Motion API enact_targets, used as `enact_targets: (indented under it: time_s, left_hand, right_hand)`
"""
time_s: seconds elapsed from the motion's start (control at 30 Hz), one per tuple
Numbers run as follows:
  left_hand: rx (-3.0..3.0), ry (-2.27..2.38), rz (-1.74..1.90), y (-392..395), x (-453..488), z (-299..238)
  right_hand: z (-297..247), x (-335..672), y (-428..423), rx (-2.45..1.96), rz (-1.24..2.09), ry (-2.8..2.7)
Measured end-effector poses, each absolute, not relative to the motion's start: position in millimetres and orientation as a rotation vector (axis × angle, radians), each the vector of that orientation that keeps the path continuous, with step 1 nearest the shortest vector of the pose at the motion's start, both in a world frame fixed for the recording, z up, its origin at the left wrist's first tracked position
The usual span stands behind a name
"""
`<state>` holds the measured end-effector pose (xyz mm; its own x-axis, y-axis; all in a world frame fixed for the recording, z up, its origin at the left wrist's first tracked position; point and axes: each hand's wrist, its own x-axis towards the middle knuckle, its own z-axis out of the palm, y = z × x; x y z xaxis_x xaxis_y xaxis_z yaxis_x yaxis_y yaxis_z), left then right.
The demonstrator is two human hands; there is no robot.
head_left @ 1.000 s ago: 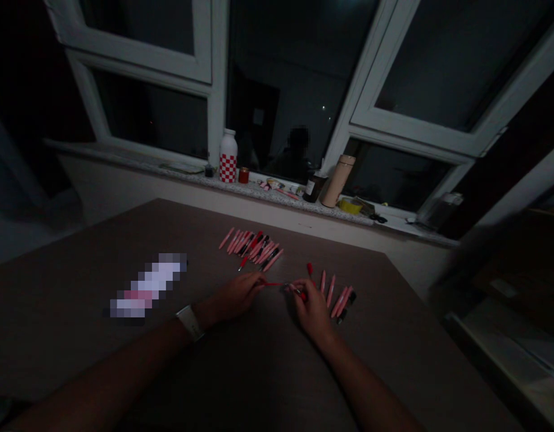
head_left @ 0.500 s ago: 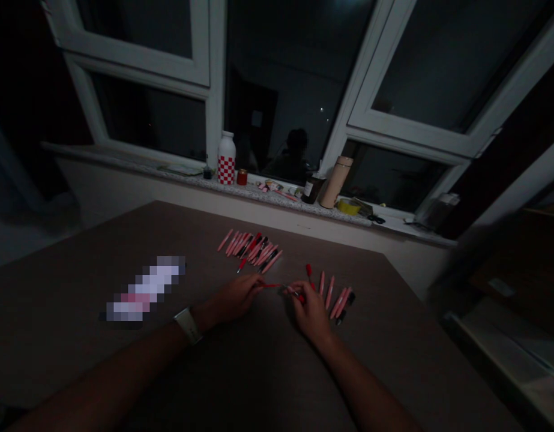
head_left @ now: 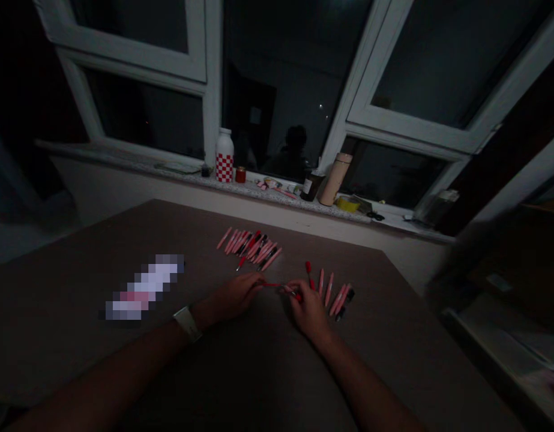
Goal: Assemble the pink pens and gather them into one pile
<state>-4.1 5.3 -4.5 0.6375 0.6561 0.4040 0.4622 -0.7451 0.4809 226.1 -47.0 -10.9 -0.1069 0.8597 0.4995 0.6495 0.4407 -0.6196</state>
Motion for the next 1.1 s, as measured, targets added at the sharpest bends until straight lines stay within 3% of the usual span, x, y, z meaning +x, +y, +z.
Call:
enact_targets:
  time_s: [0.37,1.1]
  left_hand:
    - [2.591,0.736,0.810,6.3,-0.3,1.6]
    - [2.726,0.862,0.680,15.5,0.3,-0.9]
  right_hand:
    - [-15.1,228.8,-45.5,-1.222,0.341,-1.692]
    - [-25.1,233.6,-30.1,-1.194,0.648,-1.438]
